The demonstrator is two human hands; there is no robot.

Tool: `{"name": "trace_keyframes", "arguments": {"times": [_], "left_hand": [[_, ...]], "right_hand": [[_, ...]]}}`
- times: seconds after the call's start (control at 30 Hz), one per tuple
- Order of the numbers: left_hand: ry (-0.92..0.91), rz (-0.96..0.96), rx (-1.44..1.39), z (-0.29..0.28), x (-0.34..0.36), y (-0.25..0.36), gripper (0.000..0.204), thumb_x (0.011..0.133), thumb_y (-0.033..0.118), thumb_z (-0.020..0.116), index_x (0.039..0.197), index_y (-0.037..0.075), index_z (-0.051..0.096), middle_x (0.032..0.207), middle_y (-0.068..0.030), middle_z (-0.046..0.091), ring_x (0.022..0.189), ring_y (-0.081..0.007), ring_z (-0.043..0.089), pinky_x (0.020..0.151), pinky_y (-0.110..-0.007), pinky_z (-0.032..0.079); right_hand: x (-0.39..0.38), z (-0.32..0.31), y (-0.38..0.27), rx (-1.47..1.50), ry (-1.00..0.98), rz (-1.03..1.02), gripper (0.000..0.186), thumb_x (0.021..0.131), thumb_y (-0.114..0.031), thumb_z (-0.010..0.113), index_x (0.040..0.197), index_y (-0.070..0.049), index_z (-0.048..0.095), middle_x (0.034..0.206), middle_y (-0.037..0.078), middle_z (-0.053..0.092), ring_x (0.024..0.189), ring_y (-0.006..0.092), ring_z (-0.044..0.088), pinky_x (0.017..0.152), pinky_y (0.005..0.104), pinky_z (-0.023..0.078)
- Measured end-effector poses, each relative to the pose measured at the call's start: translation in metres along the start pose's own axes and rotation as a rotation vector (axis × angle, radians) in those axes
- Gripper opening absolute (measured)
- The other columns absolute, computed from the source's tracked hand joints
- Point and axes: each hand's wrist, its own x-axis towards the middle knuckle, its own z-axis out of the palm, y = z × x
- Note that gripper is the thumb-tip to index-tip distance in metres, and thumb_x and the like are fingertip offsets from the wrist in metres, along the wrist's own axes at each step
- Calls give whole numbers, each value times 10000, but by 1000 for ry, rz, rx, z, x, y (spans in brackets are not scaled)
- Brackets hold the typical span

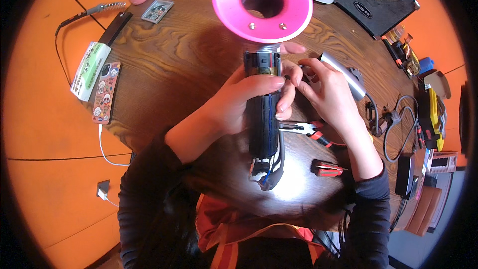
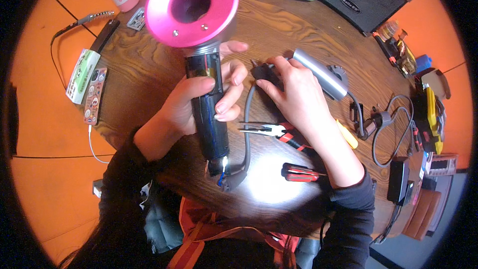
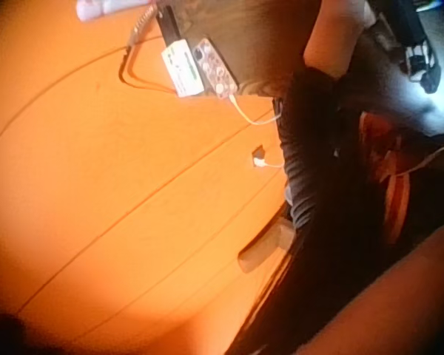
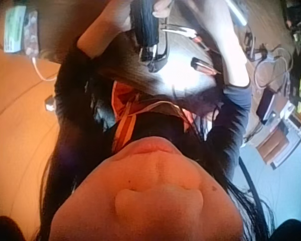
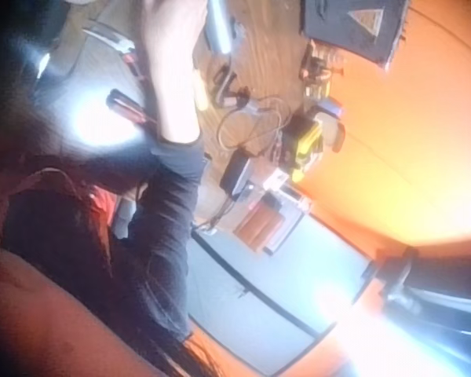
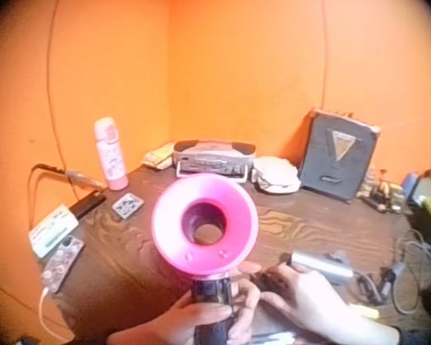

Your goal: The person disassembles a hair dryer, removes screws, and manipulates internal components using screwdrivers and pliers. They select a screw from a container and attempt to reassemble parts of the device.

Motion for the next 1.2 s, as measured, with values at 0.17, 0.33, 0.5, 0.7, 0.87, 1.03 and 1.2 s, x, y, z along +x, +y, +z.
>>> {"name": "trace_keyframes", "arguments": {"times": [0.17, 0.33, 0.5, 0.7, 0.87, 1.03, 1.2], "left_hand": [[-40, 56, -145, -7, 0, -11, 703, 777, 238, 621, 1307, 65, 194, 926, -87, 413, 625, -115, 440, 517, -252, 383], [42, 48, -87, -10, -2, -7, 764, 711, 243, 678, 1296, 78, 216, 944, -80, 433, 641, -119, 441, 521, -259, 360], [151, 15, -182, -10, -1, -9, 589, 724, 91, 628, 1225, 96, 319, 889, -56, 412, 623, -112, 404, 501, -219, 356], [155, 5, -226, -16, -1, -11, 486, 762, 50, 526, 1203, 86, 325, 887, -53, 374, 635, -103, 398, 513, -212, 359], [145, -10, -255, -20, 0, -11, 483, 772, 53, 516, 1208, 90, 310, 891, -55, 363, 635, -104, 396, 525, -217, 366], [178, -20, -261, -21, -2, -11, 483, 773, 56, 516, 1212, 88, 318, 882, -54, 359, 630, -101, 388, 525, -215, 364], [163, -23, -289, -22, -2, -12, 484, 776, 58, 511, 1220, 86, 322, 877, -54, 357, 633, -100, 387, 529, -214, 364]], "right_hand": [[-10, -44, 9, -26, 140, -25, 300, 740, -192, 630, 962, -7, 551, 784, 172, 580, 711, 289, 588, 638, 349, 465], [-32, -102, 73, -154, 392, 170, 213, 777, -141, 595, 946, -13, 574, 685, 131, 602, 620, 199, 594, 581, 291, 457], [-62, -130, 129, -220, 406, 425, 209, 747, -104, 592, 933, -9, 588, 647, 135, 599, 609, 217, 603, 581, 291, 459], [-89, -127, 155, -257, 361, 409, 188, 726, -48, 555, 899, -8, 618, 743, 193, 608, 719, 286, 615, 655, 322, 474], [-96, -128, 167, -309, 340, 408, 174, 714, -45, 550, 863, -5, 630, 766, 192, 611, 731, 299, 611, 670, 326, 478], [-89, -120, 168, -248, 266, 405, 178, 731, -64, 566, 889, -6, 626, 775, 173, 619, 728, 261, 614, 661, 310, 477], [-59, -101, 163, -138, 181, 289, 169, 764, -65, 569, 911, -2, 625, 817, 140, 636, 752, 191, 622, 692, 285, 480]]}}
